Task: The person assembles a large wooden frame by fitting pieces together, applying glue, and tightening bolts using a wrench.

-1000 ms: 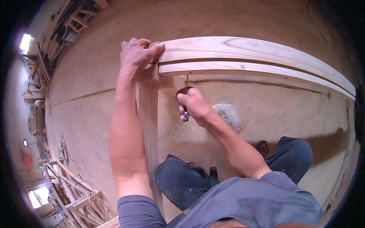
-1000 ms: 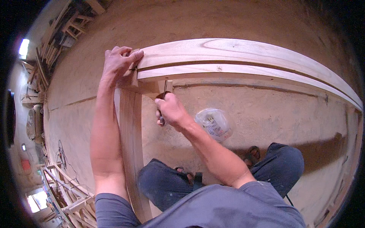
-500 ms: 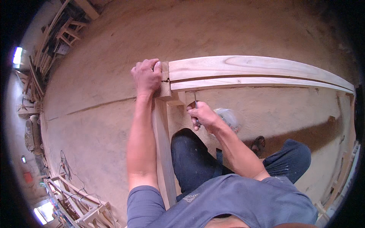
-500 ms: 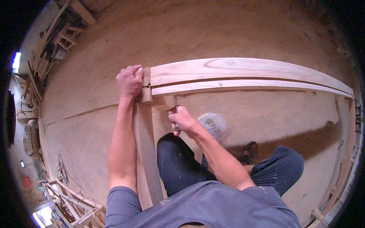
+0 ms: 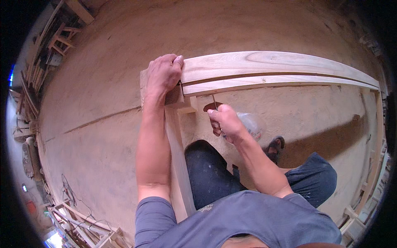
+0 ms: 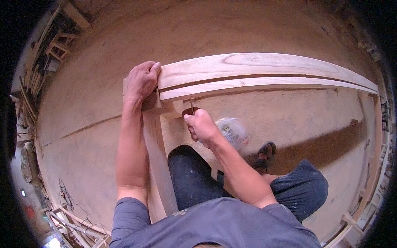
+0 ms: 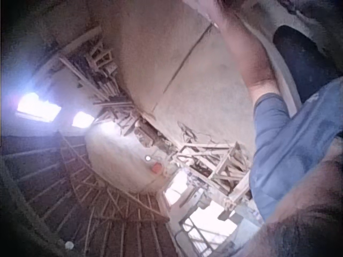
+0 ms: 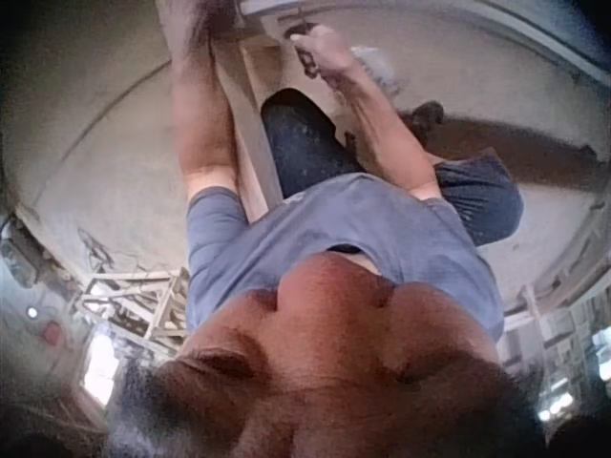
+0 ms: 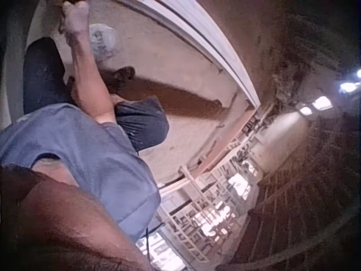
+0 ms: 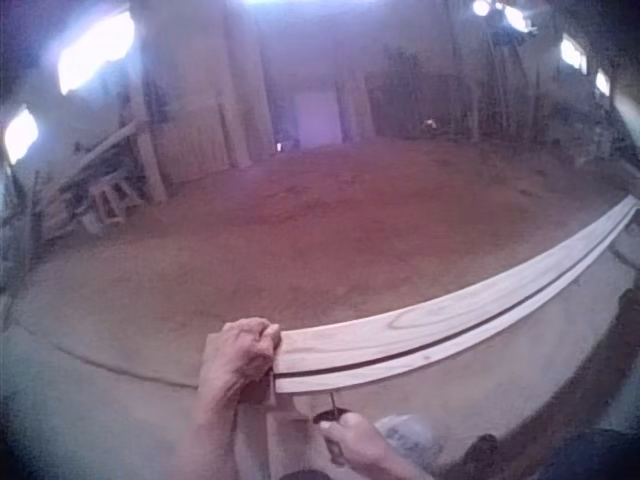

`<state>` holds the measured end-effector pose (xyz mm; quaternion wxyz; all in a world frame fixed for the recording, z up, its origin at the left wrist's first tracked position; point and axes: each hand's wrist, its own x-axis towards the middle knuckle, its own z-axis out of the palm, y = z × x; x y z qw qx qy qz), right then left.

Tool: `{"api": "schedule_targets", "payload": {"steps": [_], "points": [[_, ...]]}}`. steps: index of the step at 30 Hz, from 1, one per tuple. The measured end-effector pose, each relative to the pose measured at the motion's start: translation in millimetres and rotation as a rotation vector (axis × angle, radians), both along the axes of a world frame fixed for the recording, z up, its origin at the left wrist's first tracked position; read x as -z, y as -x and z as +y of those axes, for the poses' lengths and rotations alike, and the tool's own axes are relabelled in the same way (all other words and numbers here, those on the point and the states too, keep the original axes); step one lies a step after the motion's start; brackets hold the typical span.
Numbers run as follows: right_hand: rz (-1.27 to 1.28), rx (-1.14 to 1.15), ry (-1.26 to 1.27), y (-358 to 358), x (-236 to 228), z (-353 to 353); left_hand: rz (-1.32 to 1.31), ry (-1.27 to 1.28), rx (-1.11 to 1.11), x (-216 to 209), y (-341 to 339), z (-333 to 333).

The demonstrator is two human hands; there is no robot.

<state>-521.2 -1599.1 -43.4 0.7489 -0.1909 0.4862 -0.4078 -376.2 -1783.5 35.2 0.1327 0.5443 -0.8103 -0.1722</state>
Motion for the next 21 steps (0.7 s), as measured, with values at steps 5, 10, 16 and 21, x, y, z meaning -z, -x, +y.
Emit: {"api": "schedule_targets", "payload": {"steps": [5, 10, 16, 21], "points": [[1.074, 0.088, 0.441, 1.8, 110.2, -13.6, -0.008, 0.027, 0.079, -7.0, 28.0, 1.7], [0.193, 0.151, 0.247, -12.0, 33.8, -27.1, -0.249, -0.019, 0.176, 4.1, 44.5, -15.6], [-0.914, 0.253, 0.120, 13.5, 32.1, -12.3, -0.232, -0.017, 0.203, 0.7, 56.6, -13.7], [-0.471, 0.183, 0.245, 20.8, 68.3, -8.6, -0.242, -0.005, 0.213, 5.5, 54.6, -16.5]]}}
